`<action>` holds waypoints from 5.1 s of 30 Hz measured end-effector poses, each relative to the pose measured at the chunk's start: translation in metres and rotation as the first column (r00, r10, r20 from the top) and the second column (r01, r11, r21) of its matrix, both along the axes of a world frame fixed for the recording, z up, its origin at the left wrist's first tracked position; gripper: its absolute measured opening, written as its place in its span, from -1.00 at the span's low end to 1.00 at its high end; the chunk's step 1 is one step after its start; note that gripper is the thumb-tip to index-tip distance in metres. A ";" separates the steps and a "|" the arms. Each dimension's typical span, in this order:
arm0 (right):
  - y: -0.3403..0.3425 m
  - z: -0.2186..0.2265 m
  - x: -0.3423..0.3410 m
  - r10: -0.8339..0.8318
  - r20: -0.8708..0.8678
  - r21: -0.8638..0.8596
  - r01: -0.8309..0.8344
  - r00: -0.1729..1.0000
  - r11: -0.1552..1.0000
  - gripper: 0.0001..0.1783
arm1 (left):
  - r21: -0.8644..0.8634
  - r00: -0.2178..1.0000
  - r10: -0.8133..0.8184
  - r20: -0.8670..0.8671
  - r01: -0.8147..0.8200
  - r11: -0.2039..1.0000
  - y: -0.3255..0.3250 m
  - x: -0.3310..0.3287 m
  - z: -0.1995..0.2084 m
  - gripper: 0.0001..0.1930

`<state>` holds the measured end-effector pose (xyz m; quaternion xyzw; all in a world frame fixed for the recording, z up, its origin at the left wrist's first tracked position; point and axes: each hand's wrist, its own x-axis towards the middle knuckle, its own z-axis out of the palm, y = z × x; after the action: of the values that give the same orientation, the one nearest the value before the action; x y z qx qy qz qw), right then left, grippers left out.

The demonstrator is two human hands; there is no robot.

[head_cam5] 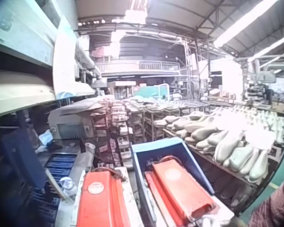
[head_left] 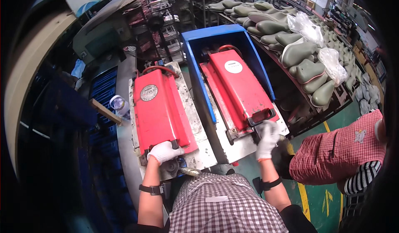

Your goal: Attaching the shoe upper to the sole using a hydraulic lasting machine in a factory environment.

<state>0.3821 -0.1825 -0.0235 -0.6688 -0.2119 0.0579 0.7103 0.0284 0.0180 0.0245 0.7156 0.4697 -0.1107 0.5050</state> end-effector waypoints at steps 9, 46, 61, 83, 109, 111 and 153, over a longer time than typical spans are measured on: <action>0.072 0.005 -0.184 0.874 -0.486 -0.512 -0.820 0.029 -0.257 -0.44 | 0.684 0.968 -0.225 -0.110 0.238 0.690 -0.022 -0.034 0.008 -0.50; 0.195 -0.009 -0.277 0.670 0.369 -0.658 -0.328 0.644 0.678 -0.19 | 0.920 0.874 -0.465 0.142 -0.290 -0.263 0.049 -0.060 0.155 -0.51; 0.129 0.001 -0.232 0.751 -0.654 0.470 -0.728 0.092 0.498 -0.34 | -0.398 0.175 0.639 0.749 -0.653 0.645 -0.053 -0.179 -0.037 -0.32; 0.075 -0.005 -0.293 0.776 0.387 -0.636 -0.465 0.498 0.615 -0.61 | -0.825 -0.323 0.886 0.331 -0.555 0.106 -0.107 -0.244 -0.083 -0.57; 0.078 -0.053 -0.291 0.771 0.490 -0.659 -0.406 0.407 0.633 -0.70 | 0.434 0.422 0.885 0.195 -0.846 0.308 -0.009 -0.476 -0.286 -0.11; 0.078 -0.056 -0.288 0.789 0.448 -0.658 -0.443 0.419 0.609 -0.72 | 0.296 0.397 0.896 0.201 -0.896 0.331 -0.030 -0.440 -0.276 -0.16; 0.082 -0.051 -0.294 0.612 0.627 -0.458 -0.407 0.482 0.790 -0.71 | -0.230 0.863 0.505 0.019 -0.488 0.842 -0.279 -0.318 0.010 -0.83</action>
<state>0.0877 -0.1010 -0.0745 -0.6185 -0.6657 0.0126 0.4174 -0.2892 -0.2610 0.0345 0.5138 0.6037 0.0015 0.6096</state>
